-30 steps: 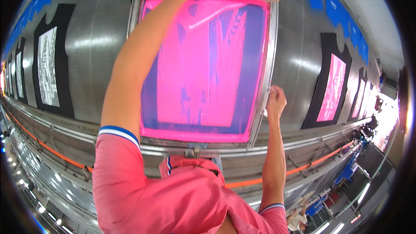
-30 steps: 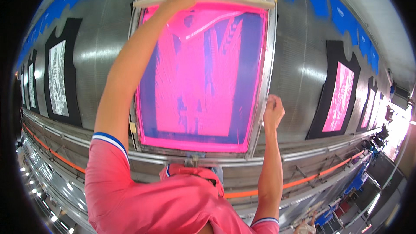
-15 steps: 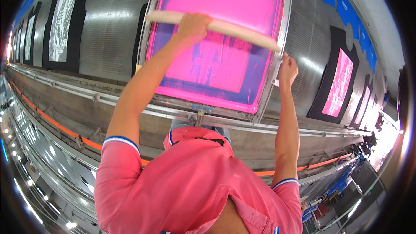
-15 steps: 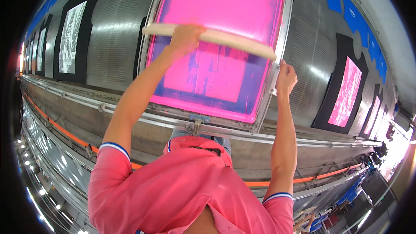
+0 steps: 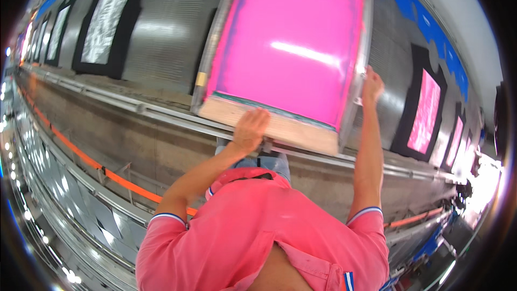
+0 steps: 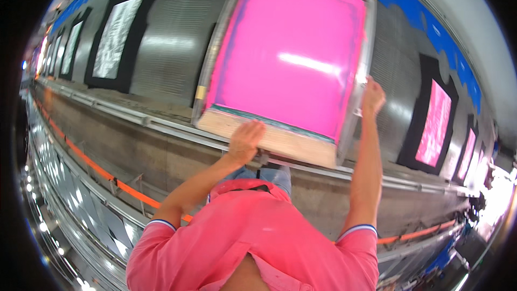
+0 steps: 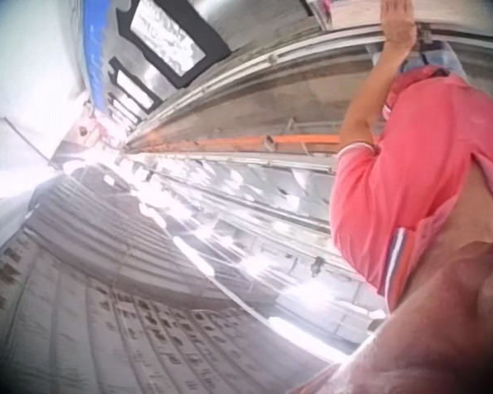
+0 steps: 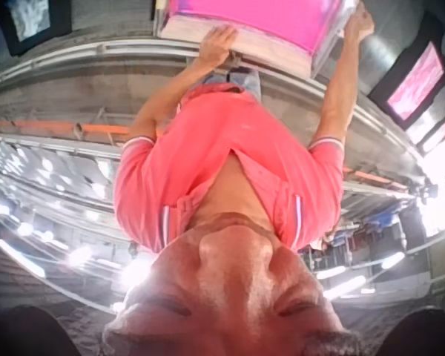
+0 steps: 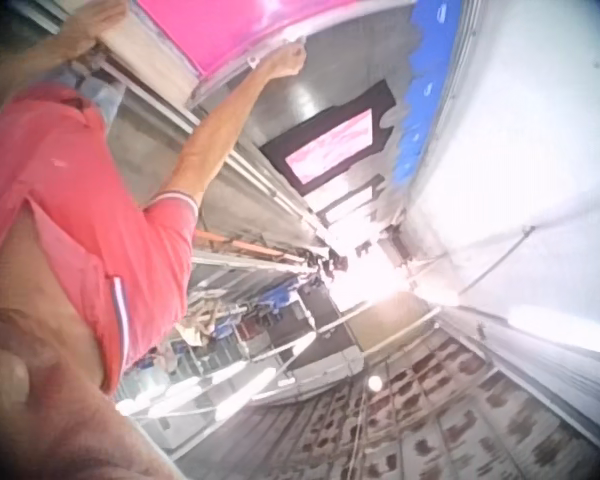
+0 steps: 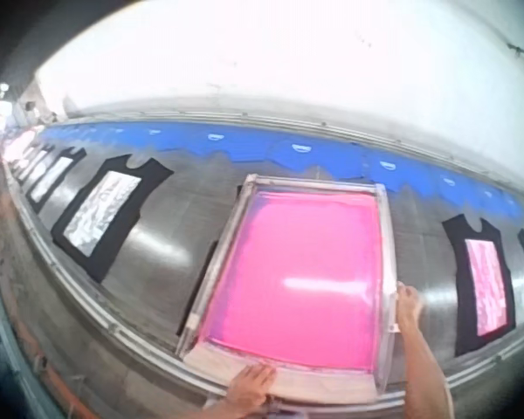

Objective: The person performs screen printing on black t-shirts using a squeegee and a mesh screen. They repeatedly apply pink ink, pull the squeegee across the screen, and lift the screen to reveal the printed design on each shirt.

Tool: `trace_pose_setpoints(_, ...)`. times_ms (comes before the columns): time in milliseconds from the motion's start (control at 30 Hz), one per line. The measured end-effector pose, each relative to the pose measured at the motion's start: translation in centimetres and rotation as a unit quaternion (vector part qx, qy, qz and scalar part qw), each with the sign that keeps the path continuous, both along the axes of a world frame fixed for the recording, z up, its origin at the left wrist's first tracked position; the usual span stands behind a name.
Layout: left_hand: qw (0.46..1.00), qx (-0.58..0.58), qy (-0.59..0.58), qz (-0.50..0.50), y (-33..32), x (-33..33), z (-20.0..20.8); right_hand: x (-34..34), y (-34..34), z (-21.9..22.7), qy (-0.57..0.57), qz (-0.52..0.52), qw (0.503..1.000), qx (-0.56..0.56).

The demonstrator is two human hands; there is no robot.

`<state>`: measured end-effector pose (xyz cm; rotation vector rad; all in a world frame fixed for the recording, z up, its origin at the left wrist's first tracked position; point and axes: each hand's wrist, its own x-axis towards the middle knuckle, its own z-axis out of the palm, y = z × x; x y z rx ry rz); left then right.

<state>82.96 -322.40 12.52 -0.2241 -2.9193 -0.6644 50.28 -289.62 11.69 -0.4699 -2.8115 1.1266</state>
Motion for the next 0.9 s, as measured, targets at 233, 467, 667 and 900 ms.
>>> trace_pose_setpoints(233,0.999,0.039,0.03,-0.013,-6.4,1.6,2.8,3.3,-3.0,5.1,0.051,-0.036,0.998,0.0)
trace_pose_setpoints(467,0.99,0.119,0.034,-0.074,-22.2,4.2,5.7,9.7,-16.8,11.0,0.142,0.026,0.988,0.058)
trace_pose_setpoints(667,0.996,0.051,0.045,-0.057,-35.1,5.5,10.2,8.7,-32.2,11.2,0.254,0.035,0.956,0.143)
trace_pose_setpoints(900,1.0,-0.021,0.005,-0.019,-51.8,9.1,11.9,15.3,-53.9,15.5,0.033,-0.018,0.994,-0.105)
